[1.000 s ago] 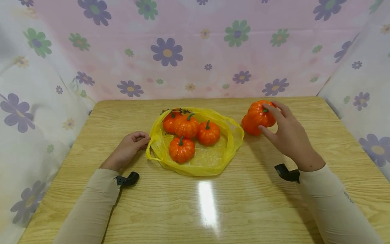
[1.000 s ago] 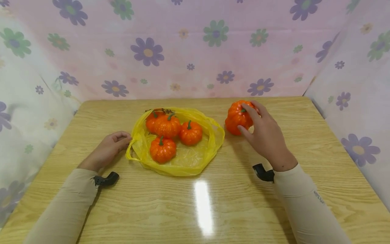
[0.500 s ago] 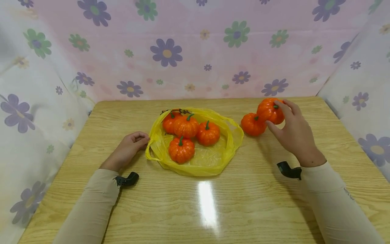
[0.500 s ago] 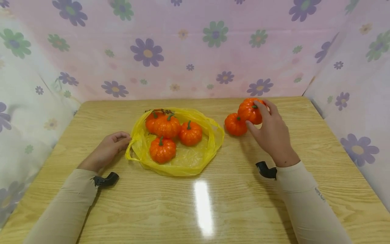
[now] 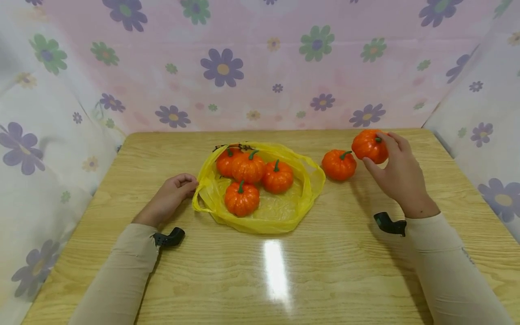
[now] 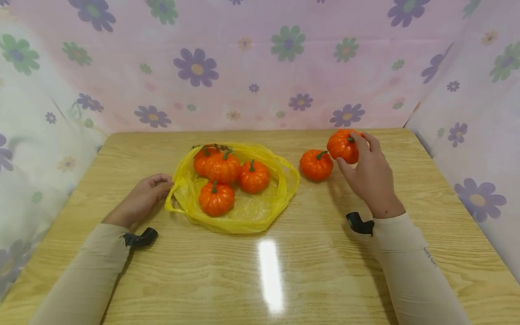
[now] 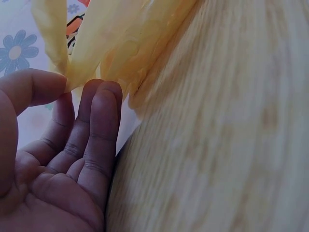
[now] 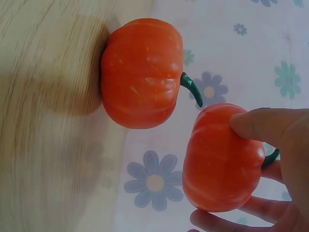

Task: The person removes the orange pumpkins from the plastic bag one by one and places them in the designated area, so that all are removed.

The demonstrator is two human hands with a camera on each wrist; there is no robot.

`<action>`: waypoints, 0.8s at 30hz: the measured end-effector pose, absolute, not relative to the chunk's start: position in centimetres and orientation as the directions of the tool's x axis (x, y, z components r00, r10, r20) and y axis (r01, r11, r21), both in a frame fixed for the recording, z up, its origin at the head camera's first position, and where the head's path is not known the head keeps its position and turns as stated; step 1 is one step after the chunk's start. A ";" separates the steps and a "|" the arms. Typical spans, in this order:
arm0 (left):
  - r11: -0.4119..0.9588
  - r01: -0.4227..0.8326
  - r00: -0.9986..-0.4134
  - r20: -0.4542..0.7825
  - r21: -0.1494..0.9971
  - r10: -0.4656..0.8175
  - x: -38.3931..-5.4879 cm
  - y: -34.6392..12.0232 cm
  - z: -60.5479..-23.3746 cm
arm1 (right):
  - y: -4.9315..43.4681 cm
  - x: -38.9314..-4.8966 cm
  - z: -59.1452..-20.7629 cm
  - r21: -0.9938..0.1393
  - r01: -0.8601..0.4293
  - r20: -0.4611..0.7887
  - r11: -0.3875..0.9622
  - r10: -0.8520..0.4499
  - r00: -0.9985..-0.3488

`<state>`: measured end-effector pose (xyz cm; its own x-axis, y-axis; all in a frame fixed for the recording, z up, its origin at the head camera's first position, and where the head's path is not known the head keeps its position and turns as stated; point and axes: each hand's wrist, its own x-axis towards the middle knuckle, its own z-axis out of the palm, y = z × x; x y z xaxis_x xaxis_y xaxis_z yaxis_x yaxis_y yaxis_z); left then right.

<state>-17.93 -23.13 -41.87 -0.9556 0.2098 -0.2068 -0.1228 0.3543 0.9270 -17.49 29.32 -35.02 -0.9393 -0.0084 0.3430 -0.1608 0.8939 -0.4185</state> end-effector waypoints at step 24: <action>0.335 -0.137 -0.954 -0.216 0.932 0.210 -17.9 -23.1 -41.8 | 31.5 -18.6 -36.7 -0.421 -0.043 0.108 0.906 0.003 -0.994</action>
<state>-17.88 -23.09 -41.83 -0.9536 0.2099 -0.2159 -0.1374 0.3350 0.9321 -18.61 31.46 -36.66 -0.9942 0.0028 0.1076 -0.0430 0.9062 -0.4206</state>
